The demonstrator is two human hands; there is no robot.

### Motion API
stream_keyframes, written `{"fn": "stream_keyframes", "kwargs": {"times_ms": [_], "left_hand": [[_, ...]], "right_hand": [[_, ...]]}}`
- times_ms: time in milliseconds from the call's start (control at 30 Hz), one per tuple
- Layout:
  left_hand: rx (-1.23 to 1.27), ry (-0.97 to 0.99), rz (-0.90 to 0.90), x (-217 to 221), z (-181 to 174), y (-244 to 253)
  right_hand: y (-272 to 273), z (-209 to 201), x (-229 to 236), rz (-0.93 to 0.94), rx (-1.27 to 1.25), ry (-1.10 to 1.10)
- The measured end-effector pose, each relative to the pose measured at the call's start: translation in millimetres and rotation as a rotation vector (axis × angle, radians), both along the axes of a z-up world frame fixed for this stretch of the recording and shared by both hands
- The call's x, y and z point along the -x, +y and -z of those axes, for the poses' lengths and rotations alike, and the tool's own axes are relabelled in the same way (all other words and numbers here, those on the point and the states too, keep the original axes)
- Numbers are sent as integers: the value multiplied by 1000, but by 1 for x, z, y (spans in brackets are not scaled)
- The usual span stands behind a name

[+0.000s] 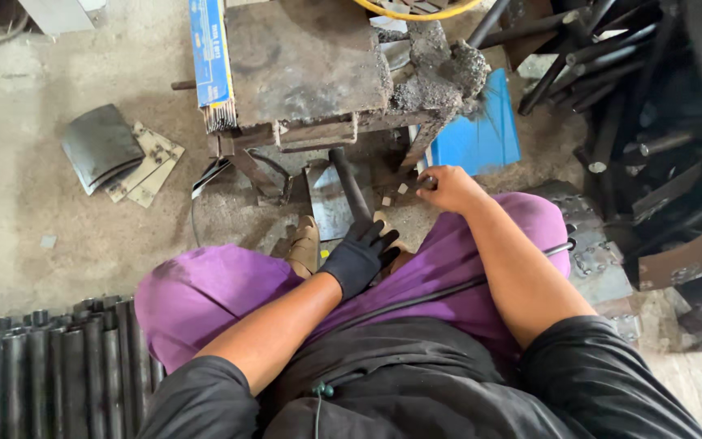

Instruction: The person sits on the floor and uses a welding torch to weld a metal pipe and a metal sheet. They hold the metal pieces with gloved hands and apply the torch to create a weld, generating bright sparks.

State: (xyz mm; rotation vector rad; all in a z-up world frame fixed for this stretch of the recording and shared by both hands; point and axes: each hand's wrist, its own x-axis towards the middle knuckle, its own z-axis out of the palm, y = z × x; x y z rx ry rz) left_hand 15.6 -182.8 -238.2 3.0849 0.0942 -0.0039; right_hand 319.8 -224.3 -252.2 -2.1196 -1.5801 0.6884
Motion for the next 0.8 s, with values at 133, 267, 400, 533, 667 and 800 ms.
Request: {"fn": "stream_keyframes", "kwargs": {"times_ms": [133, 267, 400, 533, 667, 800], "left_hand": [[33, 38, -5, -3, -7, 2], [25, 53, 12, -5, -9, 2], [52, 52, 11, -4, -13, 2], [73, 173, -19, -4, -20, 4], [88, 118, -33, -2, -12, 5], [87, 100, -39, 1, -5, 3]], "right_hand": [[-1, 1, -2, -15, -24, -3], [-2, 1, -3, -3, -18, 1], [-2, -2, -2, -9, -56, 10], [-1, -9, 0, 40, 9, 57], [1, -9, 1, 13, 9, 34], [1, -4, 3, -22, -11, 13]]}}
